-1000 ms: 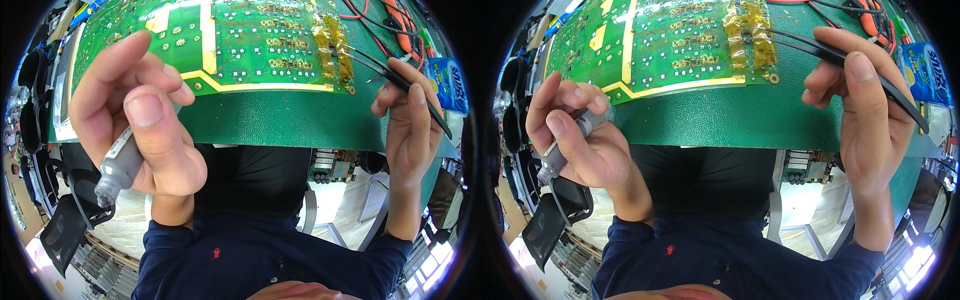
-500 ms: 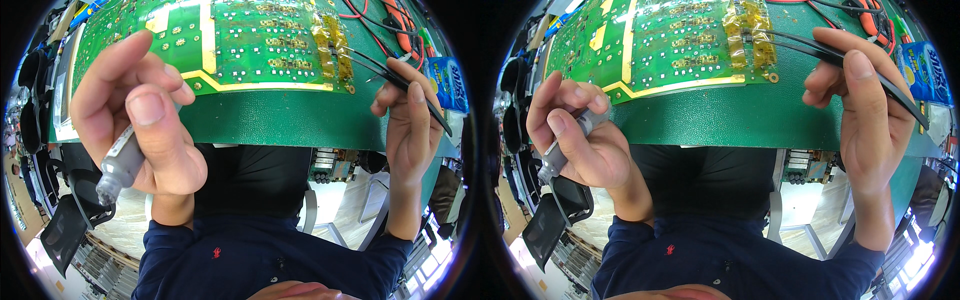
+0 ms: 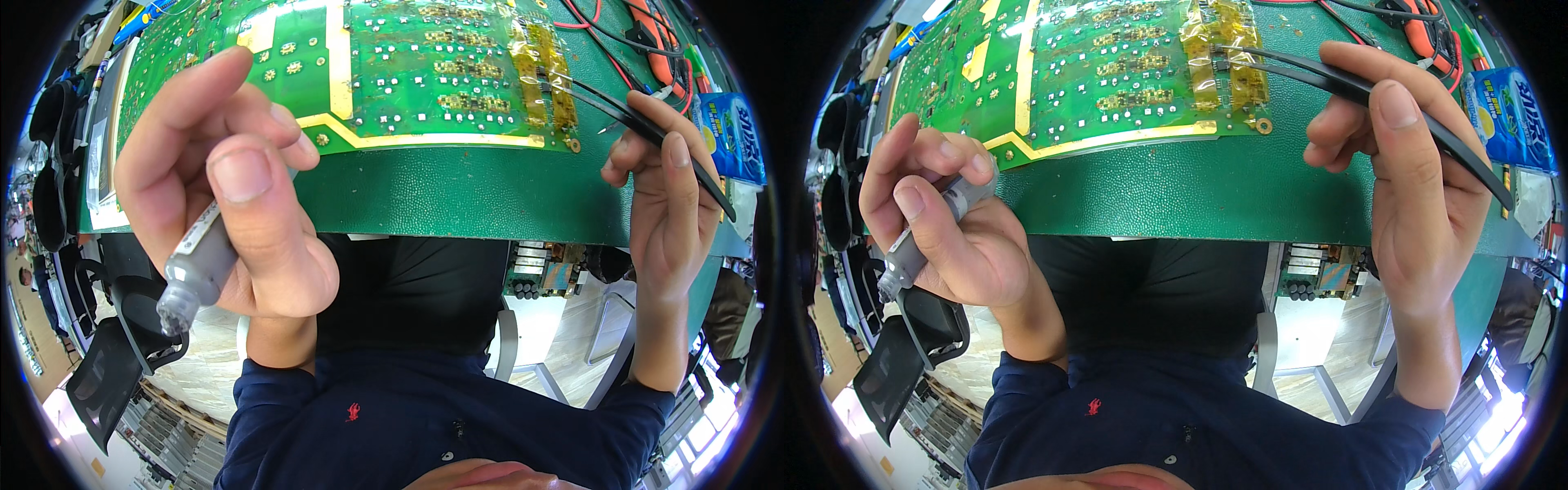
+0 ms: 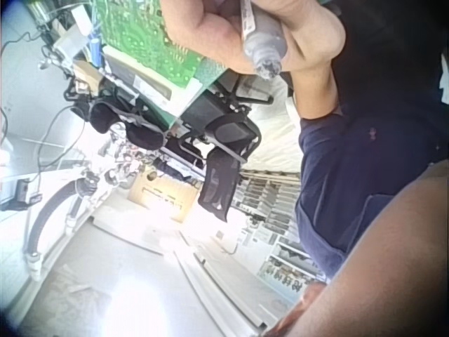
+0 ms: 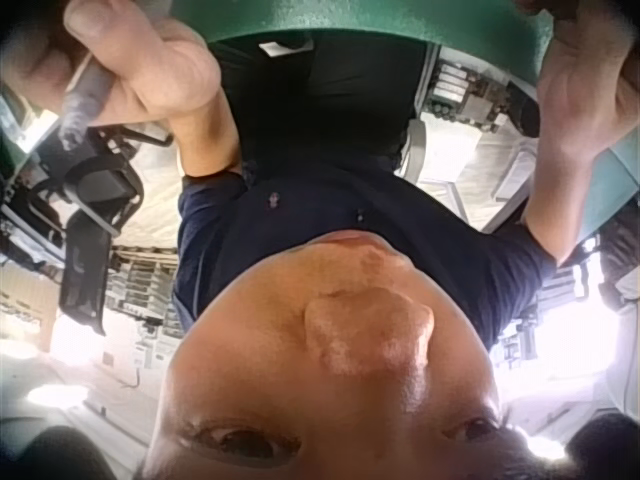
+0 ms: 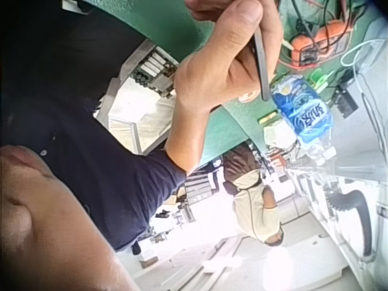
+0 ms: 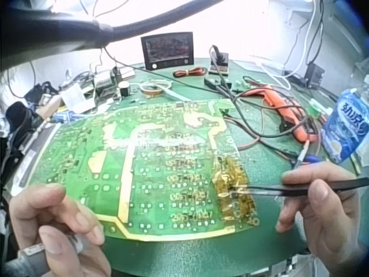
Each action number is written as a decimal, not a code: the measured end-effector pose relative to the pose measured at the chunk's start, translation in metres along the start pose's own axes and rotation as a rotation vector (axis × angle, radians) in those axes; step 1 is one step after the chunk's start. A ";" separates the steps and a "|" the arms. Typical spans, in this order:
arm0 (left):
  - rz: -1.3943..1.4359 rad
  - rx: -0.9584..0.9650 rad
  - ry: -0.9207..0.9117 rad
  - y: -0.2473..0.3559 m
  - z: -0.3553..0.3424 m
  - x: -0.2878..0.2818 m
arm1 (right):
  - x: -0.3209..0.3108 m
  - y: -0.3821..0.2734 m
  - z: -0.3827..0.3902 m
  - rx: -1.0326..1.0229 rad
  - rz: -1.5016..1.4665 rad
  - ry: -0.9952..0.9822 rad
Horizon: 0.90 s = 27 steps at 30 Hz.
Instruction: The person uses tweezers to pick up a small electronic component and inspects a large circuit board on a green work bench. The person then picks up a tube of solder paste, removes the cap, and uses the tweezers to apply a small amount of the paste to a specific location on the circuit board.
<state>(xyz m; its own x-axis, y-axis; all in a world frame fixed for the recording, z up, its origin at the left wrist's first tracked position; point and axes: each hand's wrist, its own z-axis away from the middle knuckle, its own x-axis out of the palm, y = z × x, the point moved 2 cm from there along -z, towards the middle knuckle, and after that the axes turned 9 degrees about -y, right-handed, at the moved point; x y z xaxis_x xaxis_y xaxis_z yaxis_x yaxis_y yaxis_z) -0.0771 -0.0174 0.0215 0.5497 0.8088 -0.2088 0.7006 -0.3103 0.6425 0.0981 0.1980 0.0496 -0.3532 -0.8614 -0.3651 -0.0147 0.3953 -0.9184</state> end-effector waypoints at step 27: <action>-0.017 0.001 -0.005 -0.001 0.001 -0.002 | 0.005 -0.007 0.001 0.041 0.033 0.054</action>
<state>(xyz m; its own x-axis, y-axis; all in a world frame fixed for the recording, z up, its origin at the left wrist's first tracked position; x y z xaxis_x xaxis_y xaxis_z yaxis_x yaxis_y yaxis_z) -0.0785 -0.0192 0.0204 0.5399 0.8115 -0.2237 0.7105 -0.2969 0.6380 0.0970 0.1907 0.0543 -0.4024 -0.8292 -0.3880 0.0356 0.4093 -0.9117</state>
